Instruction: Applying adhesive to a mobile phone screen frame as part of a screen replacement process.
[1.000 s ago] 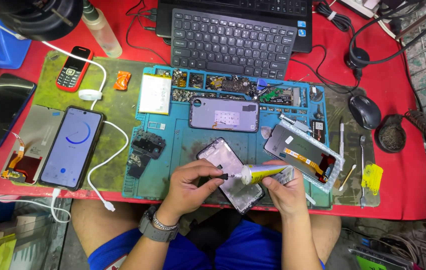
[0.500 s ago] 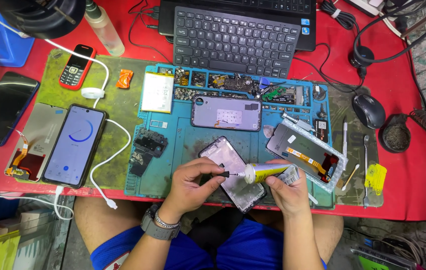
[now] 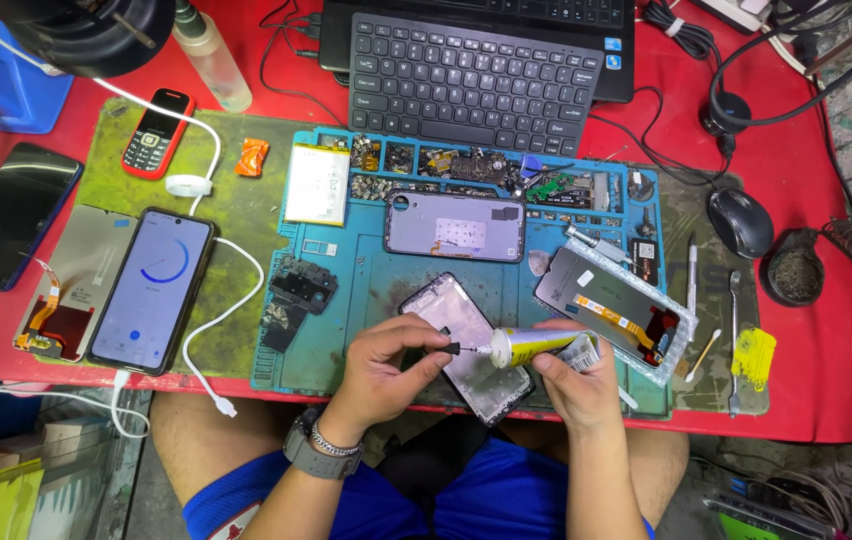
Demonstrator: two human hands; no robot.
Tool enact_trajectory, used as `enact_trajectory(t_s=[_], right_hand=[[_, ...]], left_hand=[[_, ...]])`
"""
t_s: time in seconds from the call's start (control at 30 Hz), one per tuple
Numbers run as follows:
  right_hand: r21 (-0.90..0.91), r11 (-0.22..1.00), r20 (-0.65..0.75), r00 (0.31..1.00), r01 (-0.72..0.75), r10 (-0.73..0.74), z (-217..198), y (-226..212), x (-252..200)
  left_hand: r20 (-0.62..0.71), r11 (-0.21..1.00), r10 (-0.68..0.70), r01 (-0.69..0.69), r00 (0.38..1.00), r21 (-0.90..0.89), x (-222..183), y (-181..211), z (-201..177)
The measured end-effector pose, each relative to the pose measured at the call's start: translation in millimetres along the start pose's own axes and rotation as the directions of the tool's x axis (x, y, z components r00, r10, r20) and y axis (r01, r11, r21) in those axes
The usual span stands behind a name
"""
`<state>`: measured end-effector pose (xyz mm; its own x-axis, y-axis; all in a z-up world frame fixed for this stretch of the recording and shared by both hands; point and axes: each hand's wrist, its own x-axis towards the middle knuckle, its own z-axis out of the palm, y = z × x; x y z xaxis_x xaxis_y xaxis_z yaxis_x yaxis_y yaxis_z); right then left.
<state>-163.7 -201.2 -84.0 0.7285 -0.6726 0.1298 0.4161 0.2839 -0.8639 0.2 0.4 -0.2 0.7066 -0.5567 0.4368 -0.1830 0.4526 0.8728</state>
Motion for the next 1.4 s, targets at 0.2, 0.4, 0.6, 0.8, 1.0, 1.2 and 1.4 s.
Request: enact_trajectory(t_s=[0.2,0.4,0.6,0.8,1.0,1.2,1.4], right_hand=[[0.001,1.000,0.010,1.000,0.002,-0.002,0,-1,0],[0.005,1.000,0.011,1.000,0.000,-0.001,0,-1,1],[0.002,1.000,0.021,1.000,0.007,-0.007,3,-3,1],[-0.008,1.000,0.013,1.000,0.021,-0.021,-9,6,-1],[-0.076,0.995,0.061,0.996,0.071,-0.067,20,-20,4],[-0.217,0.973,0.110,0.993,0.076,-0.053,36,-35,4],[-0.344,0.939,0.101,0.995,0.031,0.005,6,-21,-2]], left_hand=[[-0.002,1.000,-0.010,0.010,1.000,0.007,0,1,1],[-0.003,1.000,-0.008,0.008,1.000,0.001,0,2,1],[0.002,1.000,-0.006,0.006,1.000,0.008,0,1,0],[-0.001,0.999,-0.013,0.013,1.000,0.035,1,3,1],[-0.016,0.998,-0.028,0.029,0.999,0.063,-3,-3,-1],[0.063,0.991,-0.032,0.023,0.997,0.132,1,8,3],[0.107,0.988,0.024,-0.040,0.994,0.150,3,13,7]])
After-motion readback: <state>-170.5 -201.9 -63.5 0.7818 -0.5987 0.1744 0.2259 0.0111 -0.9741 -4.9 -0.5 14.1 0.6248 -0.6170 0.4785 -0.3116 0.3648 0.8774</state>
